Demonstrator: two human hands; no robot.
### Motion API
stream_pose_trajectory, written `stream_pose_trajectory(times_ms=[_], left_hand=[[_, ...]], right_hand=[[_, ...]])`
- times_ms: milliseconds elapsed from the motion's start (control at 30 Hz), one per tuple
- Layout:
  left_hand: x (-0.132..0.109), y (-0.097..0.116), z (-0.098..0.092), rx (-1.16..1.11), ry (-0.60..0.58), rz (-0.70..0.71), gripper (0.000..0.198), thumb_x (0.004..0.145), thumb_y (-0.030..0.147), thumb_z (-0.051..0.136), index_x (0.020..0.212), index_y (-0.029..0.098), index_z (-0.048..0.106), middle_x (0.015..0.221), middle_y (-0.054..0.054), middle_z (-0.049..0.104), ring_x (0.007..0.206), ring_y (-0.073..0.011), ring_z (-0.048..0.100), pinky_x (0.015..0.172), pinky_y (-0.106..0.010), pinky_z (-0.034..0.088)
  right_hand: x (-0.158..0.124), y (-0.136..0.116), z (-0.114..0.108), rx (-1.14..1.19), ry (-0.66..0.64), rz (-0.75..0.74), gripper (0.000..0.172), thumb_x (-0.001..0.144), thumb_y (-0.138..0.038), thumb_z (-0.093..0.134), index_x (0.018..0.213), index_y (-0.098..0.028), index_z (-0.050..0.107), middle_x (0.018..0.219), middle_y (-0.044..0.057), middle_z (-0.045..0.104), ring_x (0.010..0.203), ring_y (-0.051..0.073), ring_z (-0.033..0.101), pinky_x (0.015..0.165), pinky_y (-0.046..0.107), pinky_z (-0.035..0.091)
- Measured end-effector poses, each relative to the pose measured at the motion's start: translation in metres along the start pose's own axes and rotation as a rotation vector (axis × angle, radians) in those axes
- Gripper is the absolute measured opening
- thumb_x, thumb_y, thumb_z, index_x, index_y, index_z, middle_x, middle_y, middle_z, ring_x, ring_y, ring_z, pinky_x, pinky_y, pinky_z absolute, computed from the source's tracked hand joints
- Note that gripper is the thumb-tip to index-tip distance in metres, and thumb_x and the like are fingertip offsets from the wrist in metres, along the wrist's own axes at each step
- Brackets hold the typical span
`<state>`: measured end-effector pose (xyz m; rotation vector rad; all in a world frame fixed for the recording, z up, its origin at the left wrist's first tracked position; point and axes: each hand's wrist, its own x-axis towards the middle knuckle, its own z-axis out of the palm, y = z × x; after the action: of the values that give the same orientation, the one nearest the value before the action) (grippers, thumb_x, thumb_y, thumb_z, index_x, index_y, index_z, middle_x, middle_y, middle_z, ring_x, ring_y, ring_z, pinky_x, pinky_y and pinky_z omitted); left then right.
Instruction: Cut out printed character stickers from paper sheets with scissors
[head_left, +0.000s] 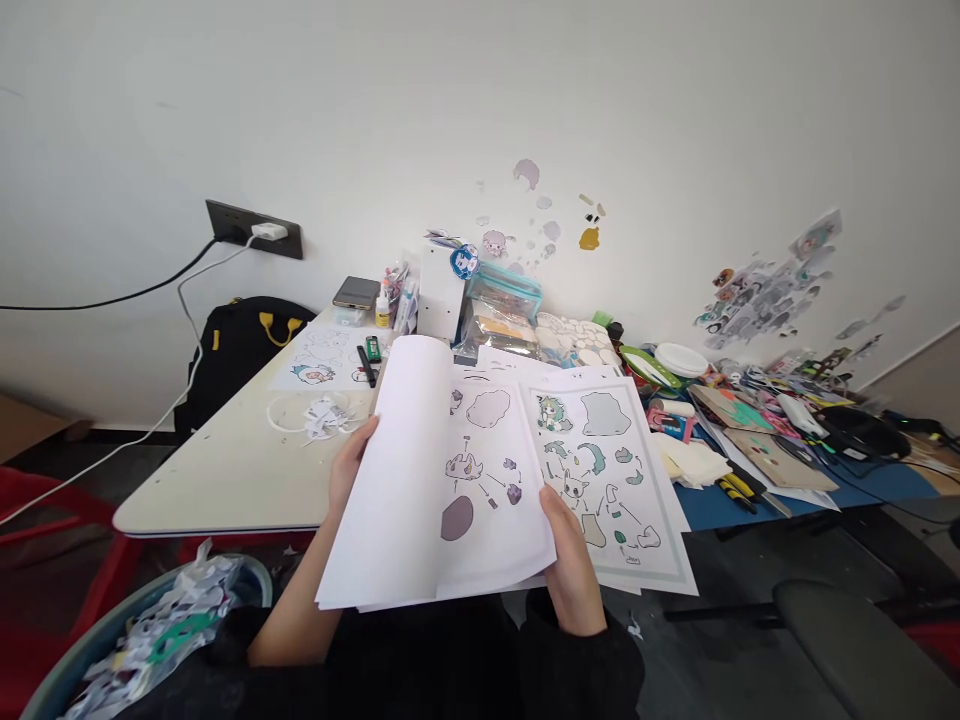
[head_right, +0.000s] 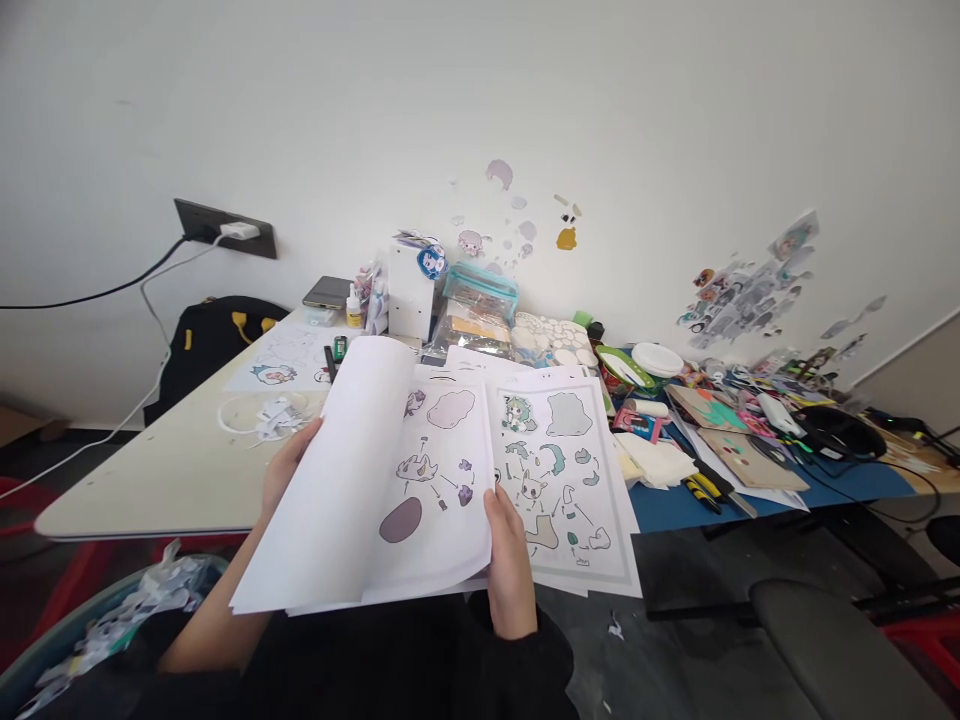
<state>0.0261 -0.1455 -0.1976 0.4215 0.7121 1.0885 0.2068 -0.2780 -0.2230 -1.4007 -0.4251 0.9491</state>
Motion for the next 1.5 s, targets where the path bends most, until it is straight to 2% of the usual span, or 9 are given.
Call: stream_pose_trajectory(times_ms=[267, 400, 500, 667, 900, 1033, 1200, 1333, 1500], left_hand=[[0.001, -0.004, 0.000, 0.084, 0.020, -0.020, 0.019, 0.068, 0.036, 0.067, 0.076, 0.019, 0.062, 0.053, 0.001, 0.062, 0.040, -0.0167, 0.055, 0.039, -0.028, 0.045], [0.007, -0.017, 0.000, 0.334, -0.106, 0.083, 0.029, 0.071, 0.045, 0.067, 0.081, 0.018, 0.064, 0.061, -0.002, 0.066, 0.049, -0.0194, 0.059, 0.048, -0.030, 0.048], [0.013, -0.025, -0.002, 0.434, -0.178, 0.191, 0.028, 0.071, 0.045, 0.069, 0.072, 0.017, 0.064, 0.059, 0.000, 0.063, 0.049, -0.0151, 0.055, 0.045, -0.024, 0.042], [0.017, -0.028, -0.005, 0.445, -0.190, 0.250, 0.029, 0.075, 0.047, 0.065, 0.076, 0.019, 0.066, 0.062, 0.000, 0.062, 0.056, -0.0170, 0.058, 0.054, -0.025, 0.046], [0.015, -0.029, -0.003, 0.446, -0.219, 0.283, 0.031, 0.076, 0.050, 0.063, 0.077, 0.020, 0.067, 0.067, -0.004, 0.064, 0.067, -0.0197, 0.061, 0.061, -0.027, 0.049], [0.016, -0.029, -0.003, 0.458, -0.219, 0.289, 0.032, 0.077, 0.050, 0.061, 0.077, 0.019, 0.067, 0.071, -0.004, 0.065, 0.067, -0.0188, 0.060, 0.060, -0.026, 0.048], [0.012, -0.025, -0.003, 0.494, -0.199, 0.276, 0.032, 0.076, 0.049, 0.061, 0.065, 0.020, 0.061, 0.055, 0.001, 0.054, 0.050, -0.0150, 0.050, 0.046, -0.024, 0.040], [0.011, -0.023, -0.002, 0.488, -0.212, 0.245, 0.032, 0.072, 0.041, 0.069, 0.057, 0.019, 0.051, 0.051, 0.006, 0.044, 0.042, -0.0086, 0.038, 0.040, -0.020, 0.032], [0.009, -0.020, -0.002, 0.397, -0.129, 0.178, 0.026, 0.074, 0.046, 0.064, 0.074, 0.021, 0.055, 0.063, 0.003, 0.058, 0.049, -0.0133, 0.051, 0.045, -0.024, 0.042]], right_hand=[[-0.003, -0.013, -0.005, -0.060, 0.026, 0.016, 0.056, 0.078, -0.051, 0.062, 0.124, -0.018, 0.059, 0.125, 0.009, 0.060, 0.119, 0.032, 0.052, 0.095, 0.045, 0.049], [-0.020, -0.022, 0.013, -0.176, -0.171, -0.121, 0.065, 0.084, -0.048, 0.057, 0.141, -0.027, 0.036, 0.140, 0.004, 0.046, 0.128, 0.028, 0.042, 0.103, 0.047, 0.040], [-0.033, -0.012, 0.039, -0.459, -0.320, -0.266, 0.076, 0.083, -0.038, 0.060, 0.147, -0.028, 0.020, 0.151, 0.000, 0.026, 0.138, 0.024, 0.024, 0.112, 0.046, 0.025], [-0.036, 0.017, 0.069, -0.784, -0.239, -0.500, 0.075, 0.084, -0.026, 0.054, 0.148, -0.023, 0.016, 0.154, 0.000, 0.018, 0.140, 0.024, 0.014, 0.113, 0.047, 0.022], [-0.032, 0.017, 0.065, -0.873, -0.255, -0.496, 0.065, 0.090, -0.028, 0.045, 0.148, -0.023, 0.017, 0.153, -0.002, 0.018, 0.140, 0.022, 0.015, 0.112, 0.046, 0.025], [-0.033, 0.015, 0.063, -0.860, -0.277, -0.481, 0.064, 0.091, -0.033, 0.045, 0.148, -0.026, 0.017, 0.153, -0.004, 0.018, 0.141, 0.022, 0.014, 0.113, 0.046, 0.024], [-0.033, 0.013, 0.062, -0.775, -0.297, -0.443, 0.060, 0.092, -0.040, 0.045, 0.147, -0.028, 0.022, 0.153, -0.005, 0.020, 0.140, 0.023, 0.016, 0.113, 0.046, 0.022], [-0.030, 0.003, 0.048, -0.455, -0.212, -0.262, 0.064, 0.089, -0.048, 0.050, 0.146, -0.031, 0.025, 0.149, 0.000, 0.032, 0.135, 0.027, 0.031, 0.106, 0.047, 0.035], [-0.019, -0.012, 0.014, -0.073, -0.208, -0.115, 0.060, 0.091, -0.056, 0.040, 0.143, -0.028, 0.032, 0.142, 0.002, 0.044, 0.128, 0.026, 0.043, 0.099, 0.042, 0.044]])
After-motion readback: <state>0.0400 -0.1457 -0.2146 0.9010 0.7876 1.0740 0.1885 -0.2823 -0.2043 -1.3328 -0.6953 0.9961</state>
